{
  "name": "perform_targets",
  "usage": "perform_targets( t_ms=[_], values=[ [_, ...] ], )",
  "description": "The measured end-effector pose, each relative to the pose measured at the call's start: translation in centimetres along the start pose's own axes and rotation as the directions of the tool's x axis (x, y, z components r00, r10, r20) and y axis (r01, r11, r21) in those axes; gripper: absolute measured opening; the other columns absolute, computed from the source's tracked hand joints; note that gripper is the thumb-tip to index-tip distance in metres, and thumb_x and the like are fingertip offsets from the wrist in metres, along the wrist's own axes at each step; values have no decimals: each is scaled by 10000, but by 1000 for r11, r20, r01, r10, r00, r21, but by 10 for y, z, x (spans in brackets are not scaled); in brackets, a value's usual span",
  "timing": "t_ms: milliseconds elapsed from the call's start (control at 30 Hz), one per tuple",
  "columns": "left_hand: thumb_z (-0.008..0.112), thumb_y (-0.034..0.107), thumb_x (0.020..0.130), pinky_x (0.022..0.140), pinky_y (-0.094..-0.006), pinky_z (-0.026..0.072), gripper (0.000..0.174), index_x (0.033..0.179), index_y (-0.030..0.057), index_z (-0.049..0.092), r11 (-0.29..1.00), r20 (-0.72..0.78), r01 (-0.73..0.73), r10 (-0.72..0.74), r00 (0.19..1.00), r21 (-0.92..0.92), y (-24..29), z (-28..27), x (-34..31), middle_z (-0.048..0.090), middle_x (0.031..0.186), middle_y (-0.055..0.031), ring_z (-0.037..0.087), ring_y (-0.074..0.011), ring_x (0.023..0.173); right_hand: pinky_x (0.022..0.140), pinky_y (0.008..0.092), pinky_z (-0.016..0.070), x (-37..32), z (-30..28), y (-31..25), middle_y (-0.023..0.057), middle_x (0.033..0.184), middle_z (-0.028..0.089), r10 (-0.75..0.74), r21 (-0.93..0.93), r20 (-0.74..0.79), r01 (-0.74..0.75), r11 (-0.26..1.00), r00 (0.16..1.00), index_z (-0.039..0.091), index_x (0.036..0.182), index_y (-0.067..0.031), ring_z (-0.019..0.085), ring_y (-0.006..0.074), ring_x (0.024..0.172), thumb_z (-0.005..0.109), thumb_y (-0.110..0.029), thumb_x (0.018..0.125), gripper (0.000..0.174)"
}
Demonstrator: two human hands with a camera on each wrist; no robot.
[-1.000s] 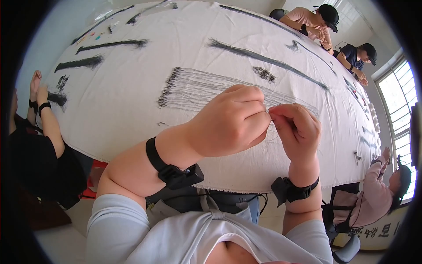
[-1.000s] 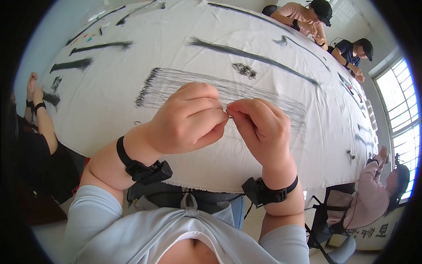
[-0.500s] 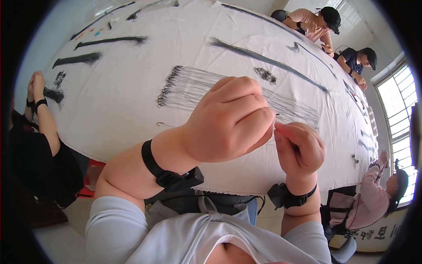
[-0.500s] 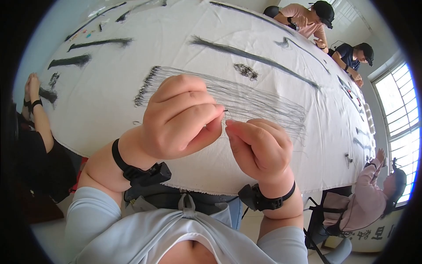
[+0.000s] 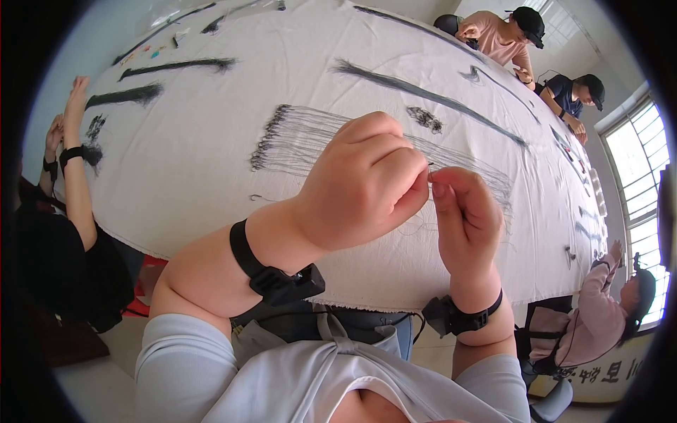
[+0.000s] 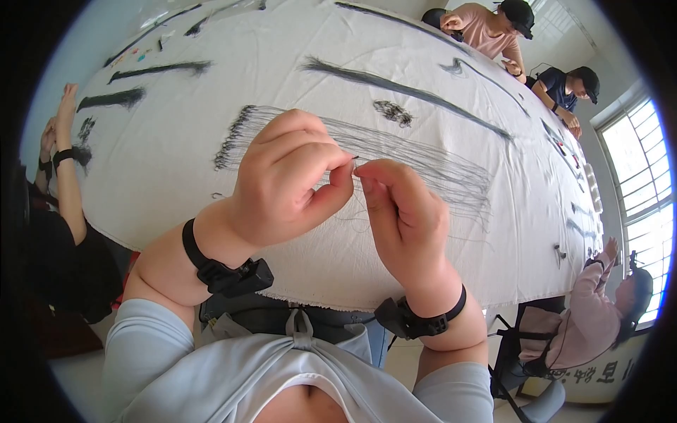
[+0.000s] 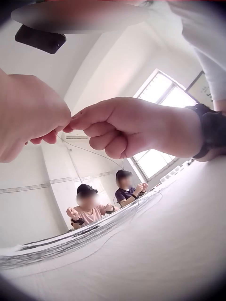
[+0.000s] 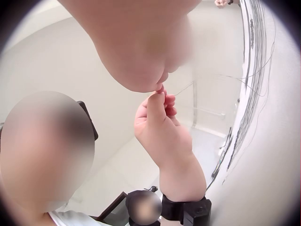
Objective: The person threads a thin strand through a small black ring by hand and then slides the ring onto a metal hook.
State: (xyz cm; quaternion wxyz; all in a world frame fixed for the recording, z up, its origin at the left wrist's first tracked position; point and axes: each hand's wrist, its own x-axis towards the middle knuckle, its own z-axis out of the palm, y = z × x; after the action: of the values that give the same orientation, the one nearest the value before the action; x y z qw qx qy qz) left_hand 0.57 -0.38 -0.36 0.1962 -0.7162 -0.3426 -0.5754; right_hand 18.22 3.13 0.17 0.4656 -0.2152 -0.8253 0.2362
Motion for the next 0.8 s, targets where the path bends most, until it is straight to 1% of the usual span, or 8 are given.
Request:
perform_targets(
  t_ms=[100,167,233,333,400,500,600,800],
  values=[
    [730,-97,623,607,-326,485,262,820,26,609,1000,12,5,-5,1000,7,0,0,0,620,737,-74,593,-268,722,594,252,484,1,0,6,82,831,650,-96,-116,-34,91,989,995,654,980,-10,601,143,684,633,68,888,122],
    [734,-95,618,610,-327,483,269,819,29,604,1000,29,15,-15,999,1,0,0,-1,616,737,-71,588,-267,720,601,272,495,11,-3,3,94,822,634,-316,-490,-31,261,832,948,655,965,-15,611,173,701,636,67,879,121],
    [737,-91,616,611,-329,481,272,819,31,601,1000,31,17,-17,999,15,0,1,-2,612,738,-69,584,-266,719,588,270,491,12,-2,3,96,809,617,-353,-499,-32,291,816,935,654,964,-18,608,175,693,639,58,880,114],
    [739,-86,616,614,-331,482,273,818,33,600,999,39,18,-19,999,34,1,1,-3,609,738,-67,581,-264,724,532,233,446,2,4,7,74,782,590,-34,23,-52,35,999,998,645,986,-20,564,128,627,633,35,900,103],
    [739,-83,619,620,-331,485,269,820,33,603,999,48,16,-19,999,43,1,2,-4,610,743,-68,583,-263,731,484,207,396,-6,8,-3,46,768,574,297,345,56,-298,890,953,631,1008,-19,507,87,565,618,25,913,106],
    [736,-75,627,636,-334,493,259,826,30,609,999,63,10,-13,998,52,1,3,-5,617,756,-74,586,-265,743,433,194,298,-1,1,-8,3,696,514,530,555,209,-546,628,822,594,983,-2,382,39,497,575,-50,970,54],
    [732,-66,639,651,-339,500,242,831,24,614,999,84,5,-8,996,45,3,3,-6,619,764,-81,588,-269,754,421,209,249,-1,-7,-4,-11,626,450,525,704,355,-591,394,773,562,923,-3,314,25,486,534,-126,1008,152],
    [726,-53,655,664,-348,503,212,815,24,610,999,94,18,-20,995,26,8,2,-7,615,767,-83,586,-274,763,423,208,244,-7,0,-9,-51,572,407,485,583,134,-464,667,864,550,957,-13,311,10,476,492,-193,1045,209]
  ],
)
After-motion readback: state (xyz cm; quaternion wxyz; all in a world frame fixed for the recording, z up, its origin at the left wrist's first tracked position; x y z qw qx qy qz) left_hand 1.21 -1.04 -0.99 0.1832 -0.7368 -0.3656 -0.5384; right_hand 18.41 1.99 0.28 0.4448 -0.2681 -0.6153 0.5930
